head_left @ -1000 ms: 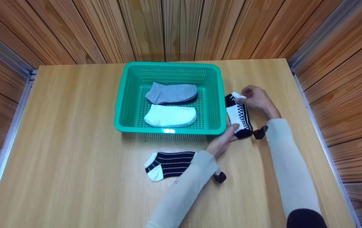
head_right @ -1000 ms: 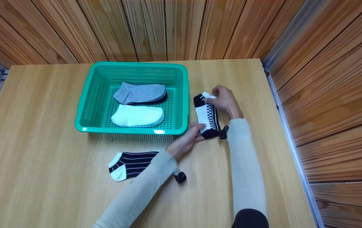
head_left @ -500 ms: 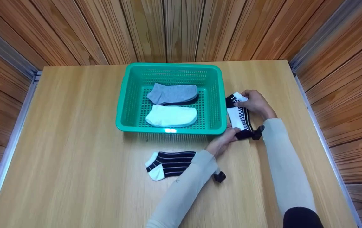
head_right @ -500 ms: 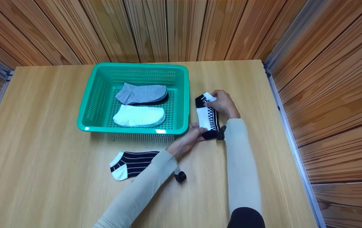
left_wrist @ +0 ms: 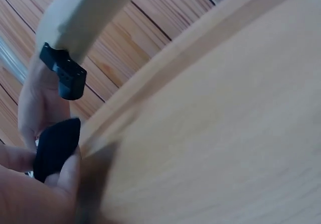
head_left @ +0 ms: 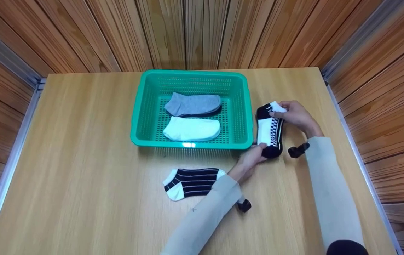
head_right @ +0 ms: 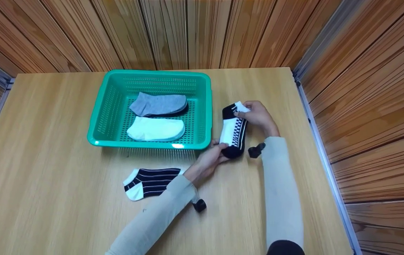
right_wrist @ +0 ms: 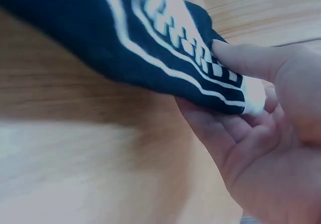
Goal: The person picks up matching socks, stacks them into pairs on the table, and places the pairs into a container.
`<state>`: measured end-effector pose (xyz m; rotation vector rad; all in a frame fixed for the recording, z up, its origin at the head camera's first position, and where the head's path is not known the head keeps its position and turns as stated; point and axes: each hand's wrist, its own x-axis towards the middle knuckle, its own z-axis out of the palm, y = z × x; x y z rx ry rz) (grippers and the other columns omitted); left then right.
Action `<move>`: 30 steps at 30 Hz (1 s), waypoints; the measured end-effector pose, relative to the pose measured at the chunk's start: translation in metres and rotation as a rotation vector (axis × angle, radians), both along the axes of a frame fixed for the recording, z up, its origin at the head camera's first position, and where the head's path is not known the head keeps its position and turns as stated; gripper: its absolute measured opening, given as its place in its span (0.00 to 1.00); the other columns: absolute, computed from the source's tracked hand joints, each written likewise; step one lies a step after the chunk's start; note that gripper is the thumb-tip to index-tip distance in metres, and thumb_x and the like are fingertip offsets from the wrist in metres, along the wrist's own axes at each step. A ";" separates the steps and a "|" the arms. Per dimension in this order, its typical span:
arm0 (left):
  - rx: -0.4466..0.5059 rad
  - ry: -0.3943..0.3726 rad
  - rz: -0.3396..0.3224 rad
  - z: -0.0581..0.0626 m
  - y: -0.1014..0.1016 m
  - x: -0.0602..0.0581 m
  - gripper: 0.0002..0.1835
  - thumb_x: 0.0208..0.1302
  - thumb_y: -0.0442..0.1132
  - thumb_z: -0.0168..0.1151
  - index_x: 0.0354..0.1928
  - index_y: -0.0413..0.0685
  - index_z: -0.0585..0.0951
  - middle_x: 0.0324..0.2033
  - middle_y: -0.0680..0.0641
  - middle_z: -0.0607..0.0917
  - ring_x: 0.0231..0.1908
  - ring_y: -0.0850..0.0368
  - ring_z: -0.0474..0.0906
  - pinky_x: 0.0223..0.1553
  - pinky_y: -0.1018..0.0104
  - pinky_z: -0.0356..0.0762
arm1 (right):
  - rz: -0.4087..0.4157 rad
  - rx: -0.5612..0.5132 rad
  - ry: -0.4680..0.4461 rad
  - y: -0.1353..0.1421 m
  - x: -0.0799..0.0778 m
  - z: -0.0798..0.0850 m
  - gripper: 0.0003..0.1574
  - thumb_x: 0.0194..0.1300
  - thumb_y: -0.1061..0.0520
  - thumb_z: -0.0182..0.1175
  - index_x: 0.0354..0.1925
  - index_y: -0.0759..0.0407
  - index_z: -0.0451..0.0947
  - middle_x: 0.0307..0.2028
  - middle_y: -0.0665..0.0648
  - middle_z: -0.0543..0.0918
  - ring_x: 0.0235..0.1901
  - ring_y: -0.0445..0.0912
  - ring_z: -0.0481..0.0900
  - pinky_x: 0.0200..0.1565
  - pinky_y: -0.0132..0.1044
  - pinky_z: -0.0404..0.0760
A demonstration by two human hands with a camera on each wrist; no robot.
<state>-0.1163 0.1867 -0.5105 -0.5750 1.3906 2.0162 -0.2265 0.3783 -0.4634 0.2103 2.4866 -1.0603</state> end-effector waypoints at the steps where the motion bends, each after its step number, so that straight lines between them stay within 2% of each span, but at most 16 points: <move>1: 0.004 -0.002 0.008 0.001 -0.001 0.003 0.22 0.74 0.39 0.63 0.66 0.43 0.75 0.61 0.41 0.84 0.61 0.49 0.83 0.64 0.54 0.81 | -0.005 -0.011 -0.003 0.002 0.002 0.002 0.31 0.75 0.41 0.63 0.65 0.56 0.75 0.54 0.56 0.80 0.52 0.49 0.75 0.55 0.39 0.73; 5: 0.019 0.018 0.026 0.007 -0.008 0.016 0.19 0.73 0.37 0.64 0.63 0.43 0.78 0.56 0.41 0.86 0.56 0.50 0.85 0.55 0.55 0.86 | -0.018 -0.063 -0.012 0.007 0.014 0.009 0.35 0.74 0.42 0.65 0.70 0.55 0.71 0.57 0.53 0.79 0.52 0.44 0.77 0.53 0.34 0.78; 9: 0.058 0.066 -0.019 0.013 -0.029 0.035 0.16 0.73 0.35 0.63 0.60 0.41 0.81 0.53 0.41 0.89 0.53 0.51 0.87 0.52 0.55 0.88 | 0.005 -0.099 0.022 0.004 0.036 0.018 0.36 0.72 0.45 0.68 0.70 0.57 0.72 0.54 0.51 0.81 0.49 0.40 0.80 0.48 0.30 0.82; 14: 0.053 0.178 -0.120 0.020 -0.068 0.060 0.15 0.74 0.37 0.63 0.58 0.40 0.83 0.51 0.42 0.91 0.49 0.54 0.89 0.47 0.61 0.88 | 0.037 -0.175 0.103 -0.009 0.074 0.031 0.26 0.70 0.50 0.70 0.60 0.60 0.77 0.45 0.47 0.84 0.45 0.40 0.83 0.47 0.32 0.83; 17: 0.025 0.251 -0.175 0.020 -0.099 0.073 0.15 0.75 0.38 0.62 0.58 0.38 0.83 0.50 0.42 0.91 0.47 0.57 0.89 0.44 0.65 0.87 | 0.037 -0.280 0.125 -0.019 0.099 0.032 0.21 0.69 0.56 0.70 0.55 0.62 0.77 0.39 0.46 0.85 0.39 0.41 0.83 0.44 0.34 0.84; 19: 0.003 0.288 -0.203 0.019 -0.124 0.080 0.16 0.75 0.39 0.62 0.58 0.37 0.84 0.49 0.41 0.91 0.45 0.59 0.88 0.43 0.67 0.85 | 0.061 -0.340 0.119 -0.026 0.115 0.030 0.19 0.69 0.58 0.69 0.54 0.62 0.77 0.38 0.46 0.85 0.39 0.42 0.84 0.44 0.34 0.83; 21: -0.036 0.329 -0.217 0.020 -0.149 0.085 0.16 0.75 0.40 0.62 0.57 0.37 0.84 0.46 0.42 0.92 0.41 0.62 0.86 0.42 0.70 0.83 | 0.107 -0.390 0.110 -0.033 0.130 0.027 0.19 0.69 0.61 0.69 0.54 0.65 0.76 0.37 0.47 0.85 0.38 0.42 0.84 0.43 0.34 0.84; 24: -0.064 0.380 -0.231 0.019 -0.183 0.086 0.16 0.73 0.39 0.64 0.55 0.34 0.83 0.41 0.45 0.92 0.36 0.66 0.84 0.39 0.71 0.82 | 0.193 -0.443 0.110 -0.047 0.148 0.020 0.22 0.67 0.65 0.68 0.56 0.68 0.74 0.41 0.46 0.87 0.40 0.41 0.87 0.43 0.33 0.85; 27: -0.086 0.393 -0.250 0.016 -0.214 0.084 0.17 0.71 0.38 0.66 0.56 0.34 0.83 0.36 0.50 0.92 0.34 0.68 0.83 0.37 0.73 0.81 | 0.268 -0.466 0.128 -0.069 0.163 0.008 0.25 0.64 0.68 0.69 0.58 0.71 0.74 0.45 0.54 0.90 0.40 0.39 0.88 0.42 0.32 0.86; 30: -0.148 0.388 -0.273 0.011 -0.244 0.083 0.18 0.70 0.41 0.68 0.56 0.37 0.83 0.31 0.54 0.89 0.29 0.67 0.80 0.30 0.74 0.75 | 0.310 -0.452 0.130 -0.096 0.176 -0.009 0.25 0.64 0.66 0.71 0.57 0.71 0.76 0.47 0.64 0.89 0.40 0.37 0.87 0.41 0.31 0.86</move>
